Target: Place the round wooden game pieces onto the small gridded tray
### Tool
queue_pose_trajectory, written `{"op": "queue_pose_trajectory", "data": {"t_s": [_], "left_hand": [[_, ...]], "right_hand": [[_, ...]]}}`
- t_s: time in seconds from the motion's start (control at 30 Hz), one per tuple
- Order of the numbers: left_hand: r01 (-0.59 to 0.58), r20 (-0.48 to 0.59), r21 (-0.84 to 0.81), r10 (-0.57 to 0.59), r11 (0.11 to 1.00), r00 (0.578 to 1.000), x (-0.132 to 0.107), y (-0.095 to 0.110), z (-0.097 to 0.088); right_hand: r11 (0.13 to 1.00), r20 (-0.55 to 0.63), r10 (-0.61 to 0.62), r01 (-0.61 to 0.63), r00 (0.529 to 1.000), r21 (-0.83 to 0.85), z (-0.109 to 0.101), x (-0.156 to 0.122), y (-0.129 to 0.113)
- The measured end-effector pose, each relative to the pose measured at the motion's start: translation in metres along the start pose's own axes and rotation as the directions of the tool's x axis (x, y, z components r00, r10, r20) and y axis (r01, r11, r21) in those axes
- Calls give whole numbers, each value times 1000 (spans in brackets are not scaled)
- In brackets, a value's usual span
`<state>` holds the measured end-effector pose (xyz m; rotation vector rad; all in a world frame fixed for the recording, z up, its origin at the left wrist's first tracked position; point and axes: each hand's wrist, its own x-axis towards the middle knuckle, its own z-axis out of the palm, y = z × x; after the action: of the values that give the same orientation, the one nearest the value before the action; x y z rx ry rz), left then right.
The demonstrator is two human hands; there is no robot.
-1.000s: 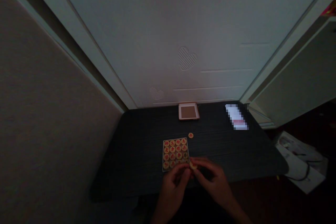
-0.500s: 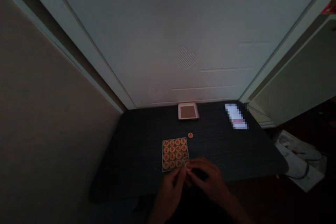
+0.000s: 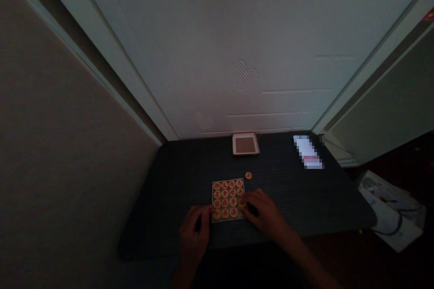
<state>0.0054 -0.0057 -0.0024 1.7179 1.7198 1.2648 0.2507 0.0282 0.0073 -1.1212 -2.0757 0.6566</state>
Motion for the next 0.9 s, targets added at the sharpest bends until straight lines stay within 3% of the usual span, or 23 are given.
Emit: {"op": "queue_pose_trajectory", "data": {"t_s": [0.5,0.7,0.9], "left_hand": [[-57,-9,39,57,998,998,2,-6,3],[-52,-19,41,53,998,998,1,-7,3],[-34,-12,49,35,998,999,3,-6,3]], "right_hand": [[992,36,-21,26,999,-125,-1,1,-3],[991,-75,12,-21,997,-133,-2,2,4],[979,-180,73,-105,981,-177,-15,31,34]]}}
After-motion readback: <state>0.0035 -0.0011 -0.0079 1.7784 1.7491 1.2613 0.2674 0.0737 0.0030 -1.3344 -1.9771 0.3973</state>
